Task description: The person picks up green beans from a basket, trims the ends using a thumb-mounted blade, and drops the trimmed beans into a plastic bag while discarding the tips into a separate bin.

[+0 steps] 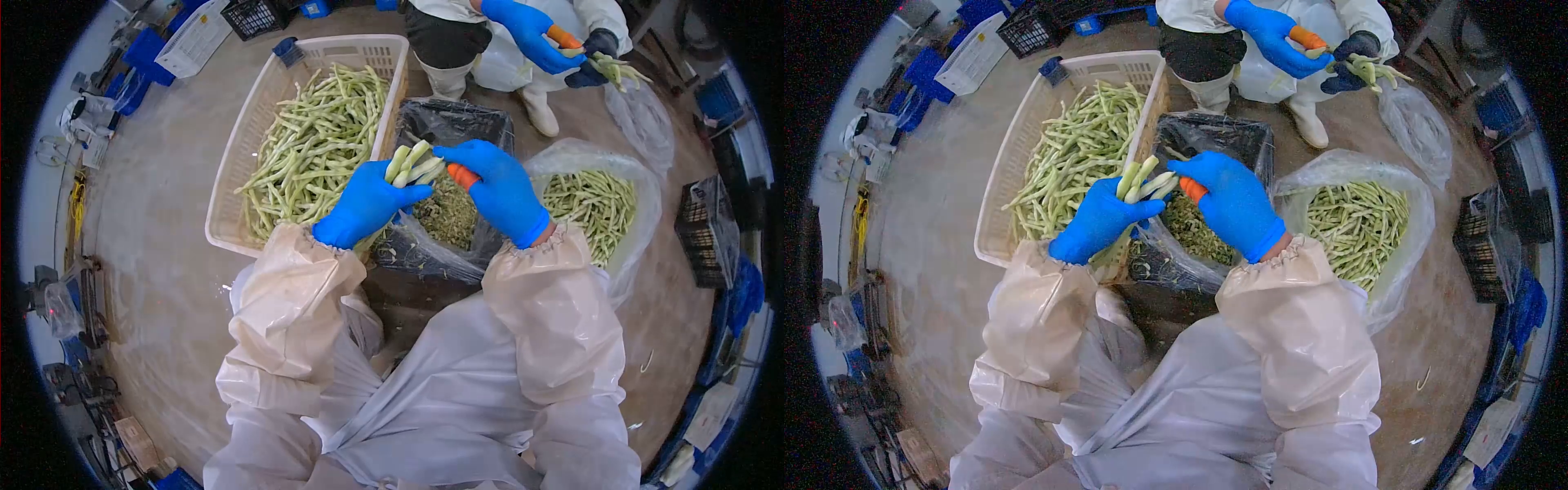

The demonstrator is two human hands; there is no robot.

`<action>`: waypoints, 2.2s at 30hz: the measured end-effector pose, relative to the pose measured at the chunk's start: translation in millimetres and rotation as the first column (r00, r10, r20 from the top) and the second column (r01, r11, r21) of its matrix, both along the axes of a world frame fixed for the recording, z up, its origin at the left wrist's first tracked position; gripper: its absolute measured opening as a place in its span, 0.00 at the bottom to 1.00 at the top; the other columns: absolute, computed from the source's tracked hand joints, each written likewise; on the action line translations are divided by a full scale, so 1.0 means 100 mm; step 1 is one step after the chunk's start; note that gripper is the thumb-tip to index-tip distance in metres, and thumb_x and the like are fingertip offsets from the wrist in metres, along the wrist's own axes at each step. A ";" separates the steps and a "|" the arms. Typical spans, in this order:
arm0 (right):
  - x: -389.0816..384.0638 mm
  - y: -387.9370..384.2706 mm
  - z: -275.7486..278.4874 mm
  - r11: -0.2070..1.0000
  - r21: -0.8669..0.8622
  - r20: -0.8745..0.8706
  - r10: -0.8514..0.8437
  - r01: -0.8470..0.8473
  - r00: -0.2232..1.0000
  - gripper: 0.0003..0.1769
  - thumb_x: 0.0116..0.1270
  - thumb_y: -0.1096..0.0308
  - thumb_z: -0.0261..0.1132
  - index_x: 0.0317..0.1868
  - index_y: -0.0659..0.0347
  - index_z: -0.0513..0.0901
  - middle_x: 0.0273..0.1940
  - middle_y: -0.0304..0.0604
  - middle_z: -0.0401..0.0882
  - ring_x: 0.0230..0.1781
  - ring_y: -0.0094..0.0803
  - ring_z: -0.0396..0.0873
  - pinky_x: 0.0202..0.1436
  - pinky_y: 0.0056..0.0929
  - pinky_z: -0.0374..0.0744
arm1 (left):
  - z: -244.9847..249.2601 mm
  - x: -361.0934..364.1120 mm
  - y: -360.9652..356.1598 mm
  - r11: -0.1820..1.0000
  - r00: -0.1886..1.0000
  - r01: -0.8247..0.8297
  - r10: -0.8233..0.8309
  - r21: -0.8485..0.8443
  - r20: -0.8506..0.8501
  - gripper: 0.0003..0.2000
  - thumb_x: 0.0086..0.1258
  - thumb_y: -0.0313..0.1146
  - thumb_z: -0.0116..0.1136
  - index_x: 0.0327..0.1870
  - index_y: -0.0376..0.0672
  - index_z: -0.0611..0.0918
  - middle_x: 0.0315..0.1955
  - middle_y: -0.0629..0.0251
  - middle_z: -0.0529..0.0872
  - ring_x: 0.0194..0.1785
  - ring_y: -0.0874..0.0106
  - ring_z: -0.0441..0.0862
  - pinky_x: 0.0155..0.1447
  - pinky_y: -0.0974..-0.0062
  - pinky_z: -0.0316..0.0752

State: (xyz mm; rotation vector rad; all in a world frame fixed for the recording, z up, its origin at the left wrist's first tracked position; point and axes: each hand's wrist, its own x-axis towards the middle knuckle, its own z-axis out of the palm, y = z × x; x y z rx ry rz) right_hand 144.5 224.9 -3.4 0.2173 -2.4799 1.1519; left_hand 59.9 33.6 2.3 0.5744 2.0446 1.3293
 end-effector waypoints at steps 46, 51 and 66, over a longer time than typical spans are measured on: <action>0.04 -0.65 0.00 0.546 -0.836 0.393 0.531 0.051 0.750 0.16 0.67 0.67 0.58 0.51 0.68 0.79 0.42 0.44 0.83 0.38 0.25 0.80 0.38 0.21 0.74 | 0.05 -0.65 -0.41 0.213 0.693 -0.710 0.385 0.672 0.610 0.15 0.68 0.36 0.58 0.52 0.41 0.76 0.43 0.64 0.80 0.48 0.68 0.78 0.51 0.73 0.75; 0.05 -0.59 -0.02 0.462 -0.879 0.361 0.474 0.123 0.803 0.15 0.66 0.67 0.58 0.48 0.69 0.80 0.38 0.42 0.83 0.31 0.22 0.77 0.32 0.19 0.72 | 0.05 -0.65 -0.41 0.205 0.705 -0.698 0.362 0.686 0.609 0.14 0.68 0.36 0.58 0.51 0.40 0.76 0.43 0.64 0.80 0.48 0.68 0.78 0.51 0.74 0.75; 0.10 -0.06 0.16 0.975 -0.081 0.070 -0.202 0.207 0.977 0.07 0.58 0.72 0.62 0.38 0.61 0.81 0.31 0.46 0.79 0.28 0.39 0.77 0.33 0.34 0.75 | 0.30 -0.33 -0.19 0.914 0.742 -0.243 0.391 0.324 -0.545 0.13 0.65 0.32 0.60 0.49 0.40 0.80 0.41 0.69 0.85 0.34 0.82 0.78 0.37 0.84 0.72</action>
